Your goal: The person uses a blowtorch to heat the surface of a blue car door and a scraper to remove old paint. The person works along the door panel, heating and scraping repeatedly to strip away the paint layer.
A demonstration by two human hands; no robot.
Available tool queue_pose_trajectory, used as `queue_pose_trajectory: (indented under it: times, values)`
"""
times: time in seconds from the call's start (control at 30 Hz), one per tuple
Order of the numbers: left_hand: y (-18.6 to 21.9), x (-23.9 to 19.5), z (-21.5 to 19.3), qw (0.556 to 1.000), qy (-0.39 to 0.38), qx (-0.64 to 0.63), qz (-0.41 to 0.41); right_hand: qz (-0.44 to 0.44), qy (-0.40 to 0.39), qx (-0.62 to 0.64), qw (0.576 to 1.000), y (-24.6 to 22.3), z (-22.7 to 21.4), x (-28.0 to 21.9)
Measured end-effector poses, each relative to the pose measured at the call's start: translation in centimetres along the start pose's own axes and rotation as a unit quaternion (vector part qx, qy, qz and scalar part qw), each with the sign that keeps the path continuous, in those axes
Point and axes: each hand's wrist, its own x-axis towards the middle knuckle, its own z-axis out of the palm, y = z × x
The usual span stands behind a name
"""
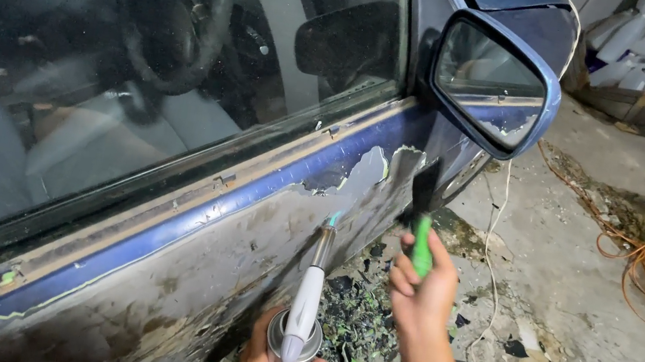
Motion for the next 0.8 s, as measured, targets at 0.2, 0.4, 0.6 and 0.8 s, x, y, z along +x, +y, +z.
queue_pose_trajectory:
  times: [0.2, 0.4, 0.6, 0.8]
  values:
    - [0.5, -0.1, -0.6, 0.999, -0.008, -0.024, 0.028, -0.127, 0.047, -0.304, 0.943, 1.2, -7.2, -2.0]
    - [0.7, -0.1, -0.4, 0.993, 0.025, -0.046, 0.111, -0.231, -0.082, -0.475, 0.845, 2.7, -9.0, -3.0]
    - [0.7, -0.3, -1.0, 0.996, 0.043, -0.016, 0.08, -0.193, -0.105, -0.478, 0.851, 4.0, -8.8, -4.4]
    - [0.6, -0.5, -1.1, 0.993, 0.02, -0.024, 0.116, -0.199, -0.101, -0.539, 0.812, 3.9, -7.5, -5.2]
